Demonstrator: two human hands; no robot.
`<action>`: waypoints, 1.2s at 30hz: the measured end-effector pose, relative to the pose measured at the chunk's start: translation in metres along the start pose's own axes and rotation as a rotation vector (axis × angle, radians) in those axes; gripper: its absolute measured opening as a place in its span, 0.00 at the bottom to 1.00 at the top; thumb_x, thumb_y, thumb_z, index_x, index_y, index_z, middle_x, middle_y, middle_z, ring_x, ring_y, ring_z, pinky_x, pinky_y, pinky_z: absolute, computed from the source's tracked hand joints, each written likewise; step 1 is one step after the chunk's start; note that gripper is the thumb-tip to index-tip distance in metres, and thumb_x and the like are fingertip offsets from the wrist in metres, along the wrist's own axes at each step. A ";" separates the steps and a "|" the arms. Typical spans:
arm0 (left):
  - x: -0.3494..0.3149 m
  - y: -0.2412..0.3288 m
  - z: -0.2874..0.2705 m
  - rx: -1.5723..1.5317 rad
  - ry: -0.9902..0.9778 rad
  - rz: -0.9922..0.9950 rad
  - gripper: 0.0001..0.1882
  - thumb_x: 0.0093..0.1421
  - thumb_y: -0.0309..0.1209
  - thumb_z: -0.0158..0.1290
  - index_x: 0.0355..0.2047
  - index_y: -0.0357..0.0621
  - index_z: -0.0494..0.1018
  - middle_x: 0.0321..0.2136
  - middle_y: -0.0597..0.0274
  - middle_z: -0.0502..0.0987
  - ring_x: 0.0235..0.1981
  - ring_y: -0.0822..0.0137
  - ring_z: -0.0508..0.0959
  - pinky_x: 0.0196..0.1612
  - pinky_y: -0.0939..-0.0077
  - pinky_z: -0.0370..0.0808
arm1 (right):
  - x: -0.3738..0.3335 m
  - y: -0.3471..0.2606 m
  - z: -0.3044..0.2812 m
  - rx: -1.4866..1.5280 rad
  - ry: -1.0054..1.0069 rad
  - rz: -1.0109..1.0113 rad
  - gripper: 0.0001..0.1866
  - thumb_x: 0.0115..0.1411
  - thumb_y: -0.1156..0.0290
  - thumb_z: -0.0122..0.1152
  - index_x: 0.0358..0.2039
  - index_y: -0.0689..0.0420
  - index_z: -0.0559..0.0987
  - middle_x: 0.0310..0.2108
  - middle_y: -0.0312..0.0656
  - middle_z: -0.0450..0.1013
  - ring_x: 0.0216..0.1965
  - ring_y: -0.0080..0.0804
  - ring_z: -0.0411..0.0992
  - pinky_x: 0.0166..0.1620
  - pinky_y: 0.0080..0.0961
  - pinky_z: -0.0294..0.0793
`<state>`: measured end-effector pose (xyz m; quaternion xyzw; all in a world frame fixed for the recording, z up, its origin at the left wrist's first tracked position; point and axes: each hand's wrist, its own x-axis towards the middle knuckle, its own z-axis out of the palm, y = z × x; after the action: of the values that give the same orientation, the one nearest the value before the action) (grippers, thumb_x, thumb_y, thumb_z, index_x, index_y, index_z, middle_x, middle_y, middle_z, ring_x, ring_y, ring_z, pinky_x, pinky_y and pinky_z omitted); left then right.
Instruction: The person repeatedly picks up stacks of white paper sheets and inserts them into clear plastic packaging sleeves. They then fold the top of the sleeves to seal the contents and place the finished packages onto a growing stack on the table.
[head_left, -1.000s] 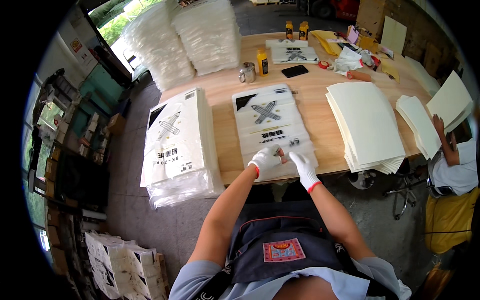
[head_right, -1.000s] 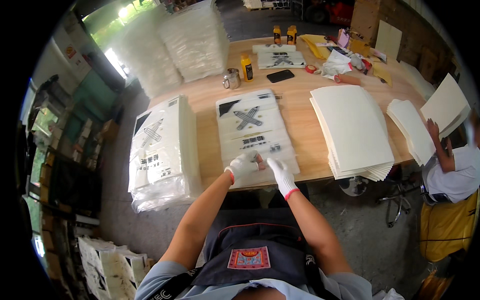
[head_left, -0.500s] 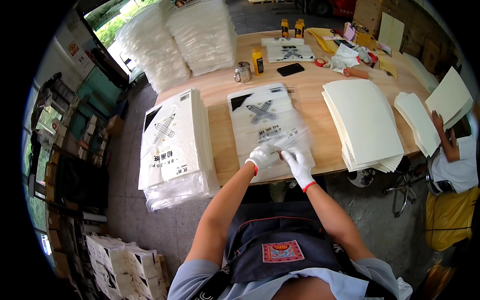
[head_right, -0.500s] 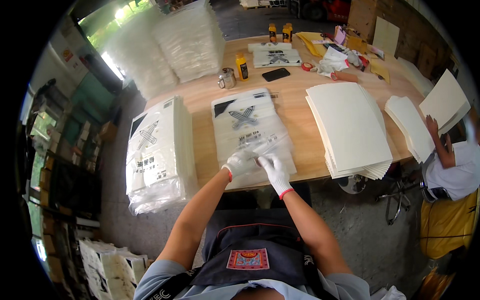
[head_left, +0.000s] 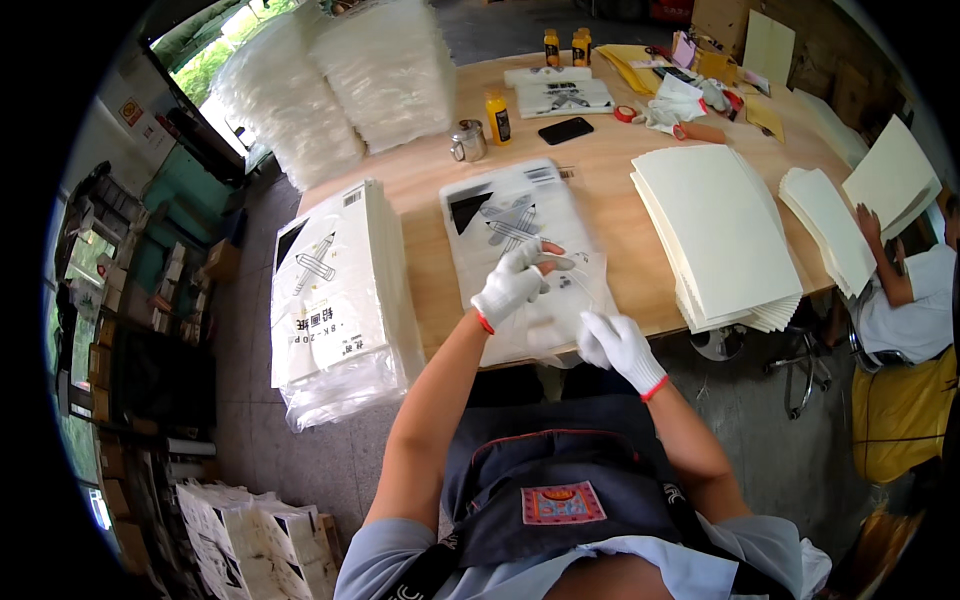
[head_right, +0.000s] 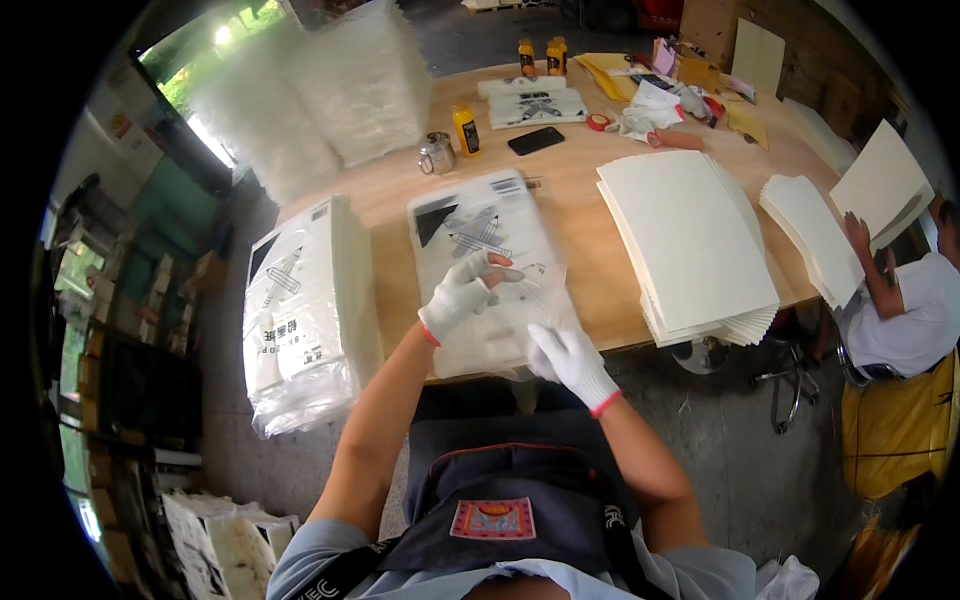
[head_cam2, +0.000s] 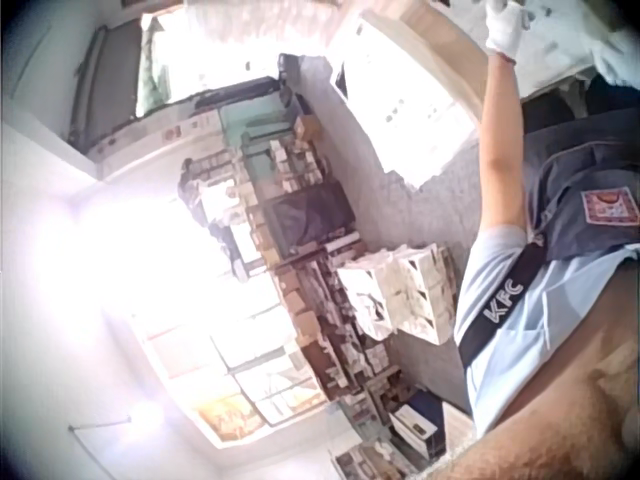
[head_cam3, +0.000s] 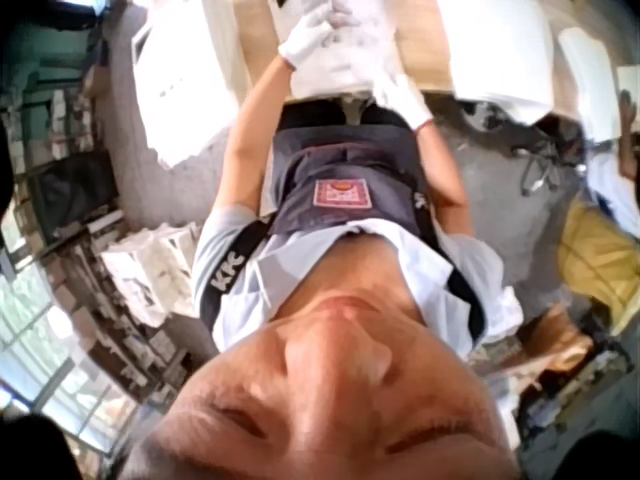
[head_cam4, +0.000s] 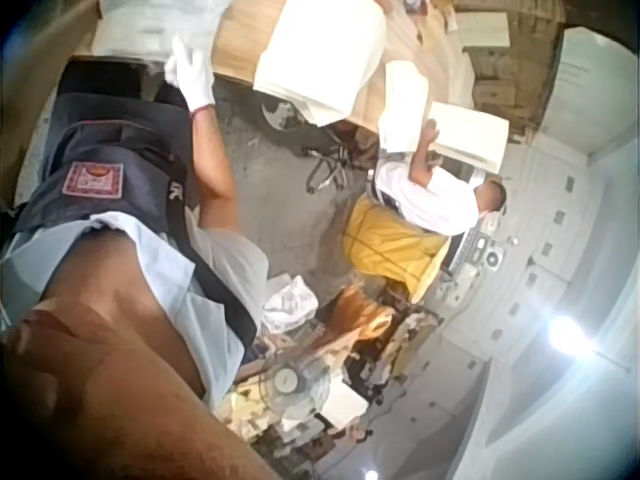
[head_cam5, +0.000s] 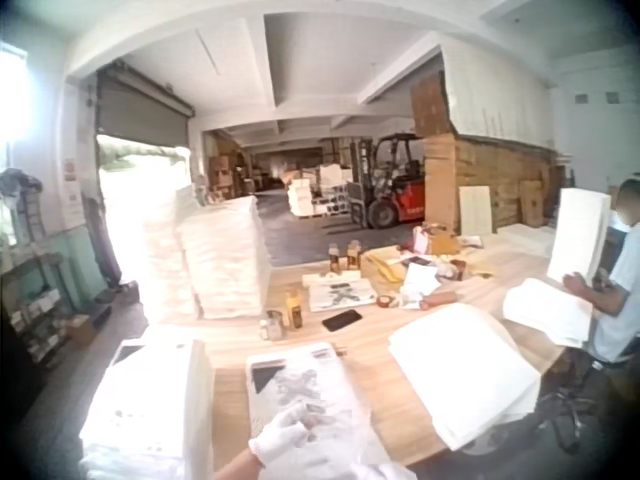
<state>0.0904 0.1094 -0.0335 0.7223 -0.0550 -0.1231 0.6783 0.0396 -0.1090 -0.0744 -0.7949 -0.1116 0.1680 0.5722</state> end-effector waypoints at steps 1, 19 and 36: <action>-0.003 0.002 0.010 0.112 0.010 0.075 0.12 0.61 0.21 0.46 0.45 0.42 0.69 0.40 0.64 0.79 0.29 0.79 0.71 0.33 0.83 0.71 | 0.007 -0.016 0.013 -0.055 0.143 -0.210 0.21 0.64 0.56 0.49 0.23 0.61 0.74 0.22 0.45 0.73 0.25 0.34 0.73 0.31 0.31 0.71; -0.037 -0.012 0.106 0.511 0.058 0.329 0.10 0.60 0.27 0.50 0.43 0.46 0.74 0.35 0.53 0.79 0.32 0.61 0.80 0.35 0.72 0.74 | -0.070 0.000 -0.096 -0.971 0.510 -0.560 0.13 0.51 0.65 0.61 0.38 0.51 0.78 0.40 0.37 0.73 0.41 0.35 0.72 0.45 0.35 0.69; 0.043 -0.046 0.155 -0.846 -0.004 -0.297 0.18 0.62 0.33 0.45 0.50 0.37 0.68 0.42 0.57 0.73 0.43 0.65 0.73 0.47 0.71 0.70 | -0.103 -0.056 -0.114 -0.930 0.287 -0.716 0.12 0.48 0.67 0.66 0.36 0.50 0.79 0.37 0.35 0.75 0.35 0.30 0.73 0.38 0.28 0.72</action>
<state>0.0886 -0.0477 -0.0909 0.3813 0.1030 -0.2323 0.8888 -0.0091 -0.2291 0.0257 -0.8895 -0.3557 -0.2103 0.1950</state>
